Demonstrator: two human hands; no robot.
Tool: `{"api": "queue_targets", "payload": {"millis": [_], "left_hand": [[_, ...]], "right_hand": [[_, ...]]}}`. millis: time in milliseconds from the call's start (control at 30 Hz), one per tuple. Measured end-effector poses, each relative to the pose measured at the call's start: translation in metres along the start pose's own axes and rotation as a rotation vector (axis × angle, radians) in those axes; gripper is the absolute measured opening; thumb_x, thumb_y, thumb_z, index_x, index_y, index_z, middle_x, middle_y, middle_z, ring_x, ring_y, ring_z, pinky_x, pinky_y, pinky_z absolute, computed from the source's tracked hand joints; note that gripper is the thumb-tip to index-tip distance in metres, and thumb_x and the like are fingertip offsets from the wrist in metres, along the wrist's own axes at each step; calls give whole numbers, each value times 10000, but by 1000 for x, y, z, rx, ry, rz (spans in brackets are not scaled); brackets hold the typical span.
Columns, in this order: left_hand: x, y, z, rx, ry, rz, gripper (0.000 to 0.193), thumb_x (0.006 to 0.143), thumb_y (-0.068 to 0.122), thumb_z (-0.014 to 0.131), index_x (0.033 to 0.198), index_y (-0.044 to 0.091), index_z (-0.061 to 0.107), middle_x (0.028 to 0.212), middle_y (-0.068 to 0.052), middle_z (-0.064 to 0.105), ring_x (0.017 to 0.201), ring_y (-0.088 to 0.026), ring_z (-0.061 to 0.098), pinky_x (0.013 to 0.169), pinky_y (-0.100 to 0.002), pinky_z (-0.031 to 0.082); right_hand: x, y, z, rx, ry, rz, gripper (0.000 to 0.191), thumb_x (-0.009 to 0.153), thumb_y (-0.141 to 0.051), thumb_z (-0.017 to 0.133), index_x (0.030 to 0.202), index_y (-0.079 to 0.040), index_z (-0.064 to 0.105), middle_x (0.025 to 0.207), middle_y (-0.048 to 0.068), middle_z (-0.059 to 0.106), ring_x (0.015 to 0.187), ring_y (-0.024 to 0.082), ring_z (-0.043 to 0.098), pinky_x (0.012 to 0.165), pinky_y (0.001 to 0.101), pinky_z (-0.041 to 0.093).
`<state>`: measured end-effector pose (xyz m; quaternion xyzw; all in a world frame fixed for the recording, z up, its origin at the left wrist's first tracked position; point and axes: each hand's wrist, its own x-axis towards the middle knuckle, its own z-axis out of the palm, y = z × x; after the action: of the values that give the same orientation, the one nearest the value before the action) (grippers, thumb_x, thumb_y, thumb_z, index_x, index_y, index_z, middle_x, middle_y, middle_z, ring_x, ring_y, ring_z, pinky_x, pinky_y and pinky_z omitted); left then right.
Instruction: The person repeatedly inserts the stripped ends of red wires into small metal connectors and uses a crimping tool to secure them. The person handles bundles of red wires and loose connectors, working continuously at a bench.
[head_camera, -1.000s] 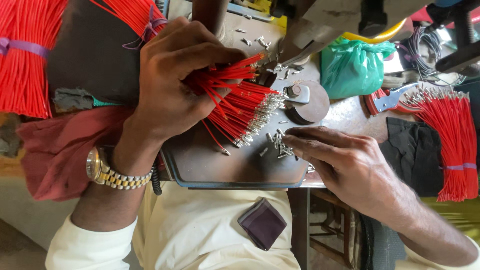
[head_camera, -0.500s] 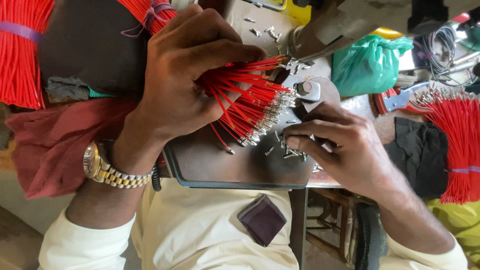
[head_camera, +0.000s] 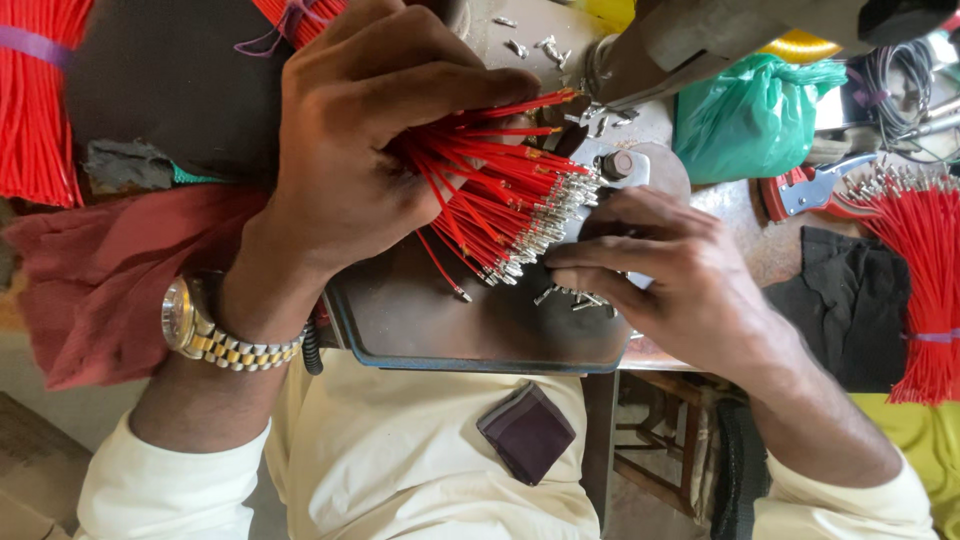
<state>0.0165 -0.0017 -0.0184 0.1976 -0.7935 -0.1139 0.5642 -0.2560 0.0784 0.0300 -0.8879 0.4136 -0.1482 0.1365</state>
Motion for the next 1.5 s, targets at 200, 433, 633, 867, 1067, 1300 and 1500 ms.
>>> {"api": "queue_targets", "payload": {"millis": [200,433,633,867,1067,1300,1500], "left_hand": [[-2,-1,-1,0,-1,-3,262,929,25,807,1173,93,738,1016,-25,666,936,-196,618,843,-325,467],[8,1,-2,-42,6,-65,149,950,59,866,1035,74,745,968,-19,689,845,-193,588,743,-324,435],[11,12,3,-96,-43,-381,198,886,108,889,927,104,695,839,-14,611,733,-145,588,666,-299,438],[14,9,10,73,13,-88,190,927,52,858,1074,125,763,930,8,684,822,-196,558,718,-336,452],[12,8,12,92,16,-48,175,938,56,819,1080,146,771,980,20,680,832,-191,568,731,-331,472],[8,6,12,162,14,-21,245,898,15,770,1106,143,767,955,22,652,860,-198,568,729,-339,473],[6,5,12,175,8,-19,288,858,-14,750,1109,127,766,993,12,644,903,-219,583,743,-360,476]], "right_hand": [[4,4,11,-211,-22,-56,171,892,-165,790,943,-7,751,903,127,673,843,264,661,734,396,544],[1,-8,3,375,559,225,68,1069,66,705,1134,85,697,1013,137,744,870,171,741,769,275,625],[5,-6,-4,656,551,335,162,987,71,685,1148,90,687,1001,149,731,863,156,743,793,304,673],[32,1,5,639,585,235,78,1106,4,648,1085,79,655,900,87,708,676,119,661,609,248,559],[43,4,28,412,604,299,113,1098,-48,678,1083,56,637,903,15,633,757,48,509,680,200,424],[40,2,29,358,627,249,187,1135,-96,700,1029,44,635,859,-12,656,748,32,533,691,181,446],[36,7,30,259,655,264,225,1108,-104,743,963,44,657,748,-4,603,632,42,473,579,202,375]]}}
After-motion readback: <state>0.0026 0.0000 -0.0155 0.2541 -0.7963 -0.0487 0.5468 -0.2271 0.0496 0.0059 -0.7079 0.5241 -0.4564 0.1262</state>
